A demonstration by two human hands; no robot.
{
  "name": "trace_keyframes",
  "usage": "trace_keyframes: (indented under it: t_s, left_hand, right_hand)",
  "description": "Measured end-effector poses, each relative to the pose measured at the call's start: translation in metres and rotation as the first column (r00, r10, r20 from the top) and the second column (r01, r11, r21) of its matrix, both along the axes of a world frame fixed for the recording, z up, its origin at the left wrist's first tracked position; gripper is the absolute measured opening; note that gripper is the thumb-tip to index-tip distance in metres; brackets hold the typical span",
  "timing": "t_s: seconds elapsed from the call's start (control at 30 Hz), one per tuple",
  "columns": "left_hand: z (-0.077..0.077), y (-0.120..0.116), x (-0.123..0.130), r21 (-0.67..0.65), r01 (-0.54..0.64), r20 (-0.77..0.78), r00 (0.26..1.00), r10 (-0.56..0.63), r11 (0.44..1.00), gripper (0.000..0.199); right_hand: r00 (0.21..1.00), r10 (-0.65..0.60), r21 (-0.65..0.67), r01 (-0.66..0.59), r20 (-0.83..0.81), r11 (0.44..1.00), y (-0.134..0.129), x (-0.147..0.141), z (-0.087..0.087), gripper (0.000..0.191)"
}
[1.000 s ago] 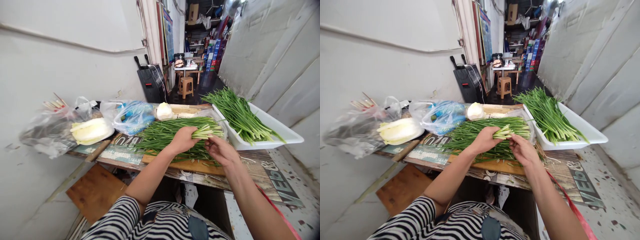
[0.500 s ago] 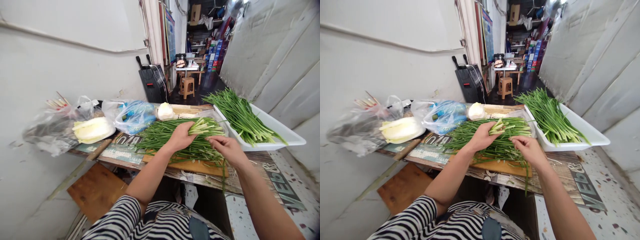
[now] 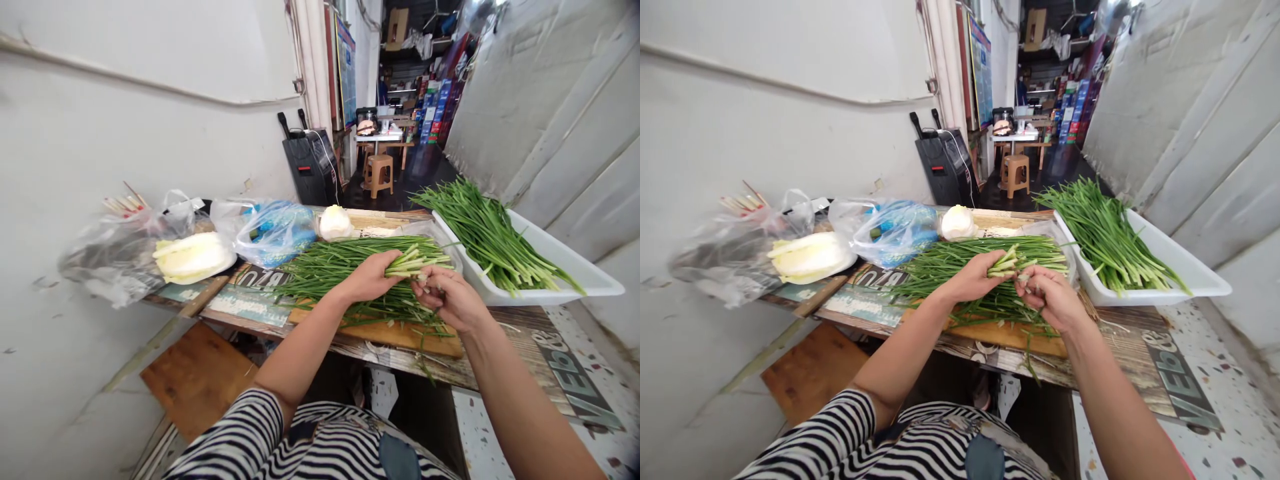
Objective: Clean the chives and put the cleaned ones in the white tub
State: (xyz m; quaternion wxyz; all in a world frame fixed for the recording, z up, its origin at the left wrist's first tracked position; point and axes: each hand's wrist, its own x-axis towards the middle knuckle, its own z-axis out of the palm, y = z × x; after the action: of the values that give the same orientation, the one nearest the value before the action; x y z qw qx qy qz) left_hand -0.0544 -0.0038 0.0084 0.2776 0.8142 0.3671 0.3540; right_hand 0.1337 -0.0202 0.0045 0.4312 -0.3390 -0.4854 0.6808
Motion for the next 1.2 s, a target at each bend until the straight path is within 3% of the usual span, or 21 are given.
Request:
trace_keyframes:
  t_s: [0.13,0.23,0.33,0.43,0.53,0.67,0.73,0.83,0.93,1.03,1.13,1.2]
  left_hand:
    - [0.001,0.002,-0.002,-0.151,0.021,0.209,0.978,0.011,0.988,0.017]
    - [0.003,0.001,-0.003,-0.227,0.039,0.265,0.964,0.023,0.973,0.016]
    - [0.003,0.001,-0.003,-0.182,-0.005,0.23,0.972,0.047,0.983,0.016]
    - [0.003,0.003,-0.002,-0.129,-0.04,0.175,0.983,0.062,0.991,0.015]
    - [0.003,0.005,-0.001,-0.098,-0.071,0.158,0.984,0.086,0.993,0.016]
    - [0.003,0.005,-0.001,-0.064,-0.088,0.126,0.987,0.096,0.994,0.017]
    - [0.003,0.004,0.0,-0.052,-0.084,0.089,0.992,0.088,0.995,0.015]
    - [0.003,0.002,0.003,-0.031,-0.093,0.026,0.995,0.094,0.995,0.013]
    - [0.003,-0.001,0.004,-0.022,-0.133,0.016,0.991,0.133,0.991,0.015]
    - [0.005,-0.003,0.004,-0.056,-0.148,0.061,0.987,0.151,0.987,0.029]
    - [0.003,-0.004,0.008,-0.068,-0.147,0.003,0.989,0.148,0.987,0.043]
    - [0.001,-0.004,0.01,-0.059,-0.157,-0.04,0.987,0.155,0.986,0.033]
  right_hand:
    - [0.989,-0.094,-0.008,0.094,-0.114,0.996,0.005,0.0,0.002,0.002]
    - [0.973,-0.227,0.028,0.228,-0.035,0.973,0.009,0.003,0.0,0.008]
    - [0.953,-0.297,0.11,0.289,0.057,0.951,0.008,0.008,-0.001,0.023]
    - [0.916,-0.324,0.238,0.268,0.239,0.934,0.004,0.014,0.004,0.032]
    - [0.806,-0.331,0.391,0.135,0.492,0.91,0.0,0.019,0.013,0.028]
    - [0.769,-0.361,0.492,0.07,0.528,0.868,-0.001,0.018,0.015,0.022]
    - [0.754,-0.433,0.519,0.143,0.495,0.843,0.002,0.012,0.008,0.017]
    - [0.732,-0.587,0.486,0.396,0.346,0.779,0.009,-0.002,-0.004,0.011]
    - [0.797,-0.603,0.213,0.584,0.035,0.783,0.021,-0.011,-0.009,0.015]
    - [0.836,-0.486,-0.022,0.498,-0.253,0.867,0.034,-0.011,-0.005,0.018]
    - [0.824,-0.433,-0.071,0.439,-0.367,0.896,0.044,-0.014,0.0,0.023]
    - [0.804,-0.454,-0.076,0.463,-0.384,0.883,0.047,-0.02,0.002,0.026]
